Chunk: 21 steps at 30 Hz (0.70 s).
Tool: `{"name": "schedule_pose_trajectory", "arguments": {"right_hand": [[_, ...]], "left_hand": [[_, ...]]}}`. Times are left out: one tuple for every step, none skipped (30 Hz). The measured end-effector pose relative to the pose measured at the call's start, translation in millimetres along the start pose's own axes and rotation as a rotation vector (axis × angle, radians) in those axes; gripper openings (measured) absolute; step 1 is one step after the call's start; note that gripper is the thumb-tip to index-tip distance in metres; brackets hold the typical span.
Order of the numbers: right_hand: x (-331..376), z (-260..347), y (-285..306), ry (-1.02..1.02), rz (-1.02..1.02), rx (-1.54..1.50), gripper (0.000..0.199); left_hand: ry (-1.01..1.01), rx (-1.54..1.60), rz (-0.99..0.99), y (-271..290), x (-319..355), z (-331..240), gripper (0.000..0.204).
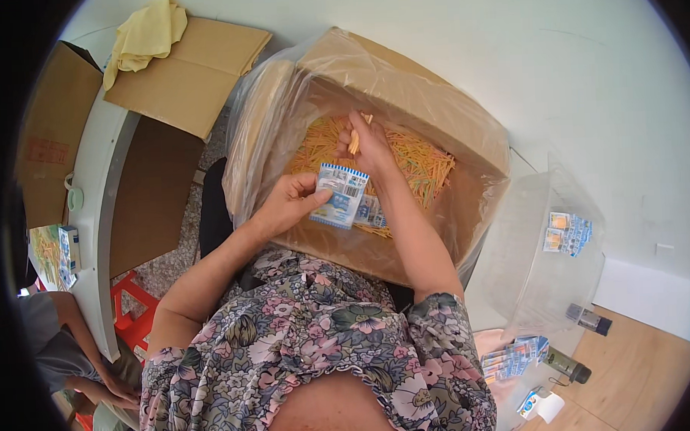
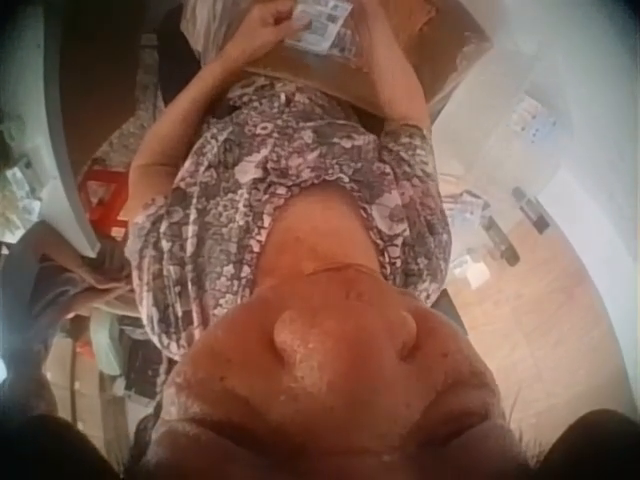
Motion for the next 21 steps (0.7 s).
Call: {"name": "schedule_pose_trajectory", "arguments": {"right_hand": [[16.2,0.1,-5.9,0.004,-0.007,0.001,0.023],[31.1,5.1,-10.2,0.065,-0.014,-0.037,0.026],[42.0,7.8,-13.3,0.112,-0.025,-0.072,0.029],[54.5,4.7,-17.5,0.102,-0.032,-0.068,0.029],[70.2,0.2,-31.8,0.085,0.058,-0.030,0.026],[79.4,-4.7,-43.5,0.067,0.150,0.009,0.025],[76.4,-12.8,-37.3,0.066,0.155,0.014,0.025],[75.9,-15.4,-24.8,0.155,0.105,0.259,0.026],[77.1,-14.1,-27.9,0.236,0.070,0.509,0.030],[78.4,-16.4,-26.5,0.244,0.074,0.509,0.030],[84.6,-18.1,-27.8,0.233,0.137,0.315,0.033],[88.7,-18.6,-28.2,0.219,0.200,0.121,0.036],[86.8,-17.8,-24.2,0.226,0.202,0.120,0.036],[106.0,11.8,-25.1,0.626,0.048,0.511,0.030],[133.9,25.1,-36.2,1.019,-0.126,0.903,0.025],[137.5,25.4,-29.2,1.023,-0.132,0.899,0.025],[135.4,25.6,-24.6,0.859,-0.082,0.761,0.019],[133.6,22.3,-19.7,0.695,-0.040,0.621,0.015],[142.0,23.5,-23.0,0.698,-0.045,0.616,0.015],[148.3,22.6,-25.6,0.680,-0.109,0.694,0.015],[151.3,20.8,-24.1,0.659,-0.175,0.771,0.017]], "left_hand": [[-0.002,0.053,0.025,-5.8,0.2,-5.5,0.013],[-0.003,0.104,0.047,-11.0,0.3,-7.9,0.015],[0.002,0.116,0.043,-9.5,-2.0,-4.9,0.015],[-0.158,-0.022,0.087,-9.2,-7.8,-17.8,0.016],[-0.327,-0.171,0.135,-13.6,-8.7,-32.9,0.017],[-0.331,-0.172,0.131,-16.6,-10.1,-31.4,0.017],[-0.338,-0.159,0.151,-23.9,-11.5,-29.1,0.015],[-0.347,-0.138,0.196,-35.1,-14.8,-29.7,0.013],[-0.353,-0.144,0.198,-35.3,-15.8,-30.0,0.013],[-0.224,-0.035,0.232,-38.9,-16.3,-17.9,0.012],[-0.093,0.074,0.266,-44.2,-14.3,-5.0,0.011],[-0.097,0.069,0.270,-45.1,-13.2,-3.8,0.011],[-0.096,-0.010,0.262,-43.5,-11.9,-1.2,0.011],[-0.095,-0.089,0.255,-43.6,-11.5,-1.4,0.011],[-0.096,-0.092,0.262,-45.8,-11.0,-2.7,0.011],[-0.177,-0.187,0.255,-45.8,-11.9,-11.1,0.010],[-0.259,-0.282,0.240,-44.9,-10.5,-21.5,0.011],[-0.258,-0.284,0.247,-47.6,-9.1,-25.9,0.011],[-0.296,-0.383,0.299,-54.2,-6.6,-32.6,0.010],[-0.333,-0.481,0.353,-61.3,-4.3,-36.3,0.009],[-0.332,-0.480,0.363,-62.8,-4.2,-32.9,0.009]]}}
Point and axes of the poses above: each hand's wrist, its own x-axis away from the middle knuckle, its own y-axis out of the back of the hand, z = x × y, the point moved 10 cm from there along -x, towards the middle knuckle, and after that the axes turned 13 degrees about -y, right-handed, at the moved point
